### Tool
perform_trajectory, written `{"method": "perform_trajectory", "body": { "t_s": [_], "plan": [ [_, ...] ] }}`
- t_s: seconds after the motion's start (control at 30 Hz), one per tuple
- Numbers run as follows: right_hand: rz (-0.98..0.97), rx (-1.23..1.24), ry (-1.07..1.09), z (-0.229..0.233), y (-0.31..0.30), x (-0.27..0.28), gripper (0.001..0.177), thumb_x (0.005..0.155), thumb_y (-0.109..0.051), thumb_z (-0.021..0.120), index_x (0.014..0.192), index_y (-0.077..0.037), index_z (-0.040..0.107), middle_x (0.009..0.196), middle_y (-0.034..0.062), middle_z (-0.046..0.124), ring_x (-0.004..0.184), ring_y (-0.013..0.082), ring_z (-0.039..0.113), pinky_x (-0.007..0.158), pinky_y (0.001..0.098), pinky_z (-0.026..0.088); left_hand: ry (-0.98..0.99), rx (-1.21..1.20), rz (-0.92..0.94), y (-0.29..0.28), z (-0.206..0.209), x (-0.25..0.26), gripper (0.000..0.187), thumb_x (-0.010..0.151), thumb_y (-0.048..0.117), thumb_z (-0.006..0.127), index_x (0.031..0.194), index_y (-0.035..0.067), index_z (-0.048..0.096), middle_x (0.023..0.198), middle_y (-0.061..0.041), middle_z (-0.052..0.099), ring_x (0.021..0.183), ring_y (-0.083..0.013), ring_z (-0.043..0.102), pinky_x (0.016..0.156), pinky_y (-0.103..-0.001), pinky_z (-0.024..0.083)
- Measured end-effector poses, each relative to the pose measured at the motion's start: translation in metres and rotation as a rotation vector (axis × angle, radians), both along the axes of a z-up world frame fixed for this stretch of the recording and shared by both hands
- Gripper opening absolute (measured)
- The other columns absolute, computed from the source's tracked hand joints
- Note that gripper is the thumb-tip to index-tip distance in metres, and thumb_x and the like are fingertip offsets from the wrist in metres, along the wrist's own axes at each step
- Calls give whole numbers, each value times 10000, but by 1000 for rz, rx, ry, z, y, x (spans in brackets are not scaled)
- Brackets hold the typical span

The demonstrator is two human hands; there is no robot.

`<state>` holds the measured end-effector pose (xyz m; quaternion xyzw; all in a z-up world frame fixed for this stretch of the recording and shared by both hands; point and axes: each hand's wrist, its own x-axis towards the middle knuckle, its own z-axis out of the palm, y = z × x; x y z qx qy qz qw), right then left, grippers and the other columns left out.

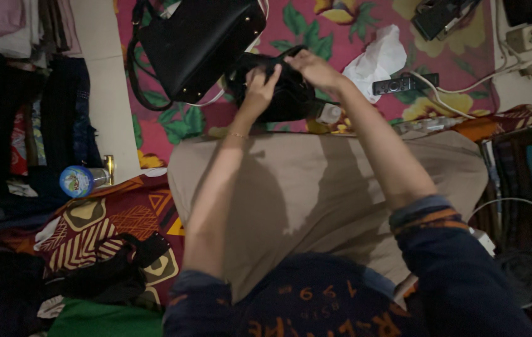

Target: The person wipes the exterior of a black handbag with a white cloth, then opens it to wipe the interior lining and compartments. They continue to clean the bag's exterior surfaces and handle.

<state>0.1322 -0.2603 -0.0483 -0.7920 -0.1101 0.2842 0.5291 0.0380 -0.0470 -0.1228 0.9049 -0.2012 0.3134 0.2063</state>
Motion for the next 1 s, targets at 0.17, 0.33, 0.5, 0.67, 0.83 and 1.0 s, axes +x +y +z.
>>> {"method": "perform_trajectory", "body": {
  "t_s": [0.17,0.33,0.5,0.67,0.83,1.0],
  "plan": [
    [71,70,-289,-10,-4,2,348,1095,-303,574,1120,19,704,959,144,669,848,208,599,746,385,492,292,105,-111,10,37,-3,495,1000,3,615,1474,141,650,1094,-209,622,1040,-383,611,935,-499,491],
    [-258,-129,-415,-19,-40,-27,302,934,-302,731,1023,-18,783,872,116,781,804,195,742,747,366,572,244,-50,1,40,68,-33,402,945,264,730,1256,25,642,1073,-212,651,964,-406,632,836,-497,519],
    [110,-197,-273,-9,-53,-43,491,885,-416,850,1111,-2,714,940,134,756,865,206,720,786,365,551,268,125,200,40,54,-43,406,952,97,599,1348,9,616,1059,-187,635,922,-363,647,827,-473,539],
    [93,-350,-261,-5,-39,-46,523,810,-400,889,1099,-7,699,911,152,720,857,246,702,797,385,544,-14,301,327,28,17,-58,338,1010,104,594,1318,-36,606,992,-180,600,954,-366,645,980,-456,560],
    [18,-159,-256,-4,-39,-45,476,811,-350,890,1102,-29,693,928,119,707,882,220,684,799,358,537,539,-282,465,40,-14,-34,433,976,436,722,1093,20,704,1011,-253,700,973,-445,660,877,-526,518],
    [-64,-163,-356,14,-36,-50,493,818,-312,892,1142,-27,653,892,110,692,845,218,693,785,359,541,661,-744,316,53,-11,-28,489,970,423,719,1218,4,676,1127,-240,720,1078,-393,689,926,-479,527]
  ]
}}
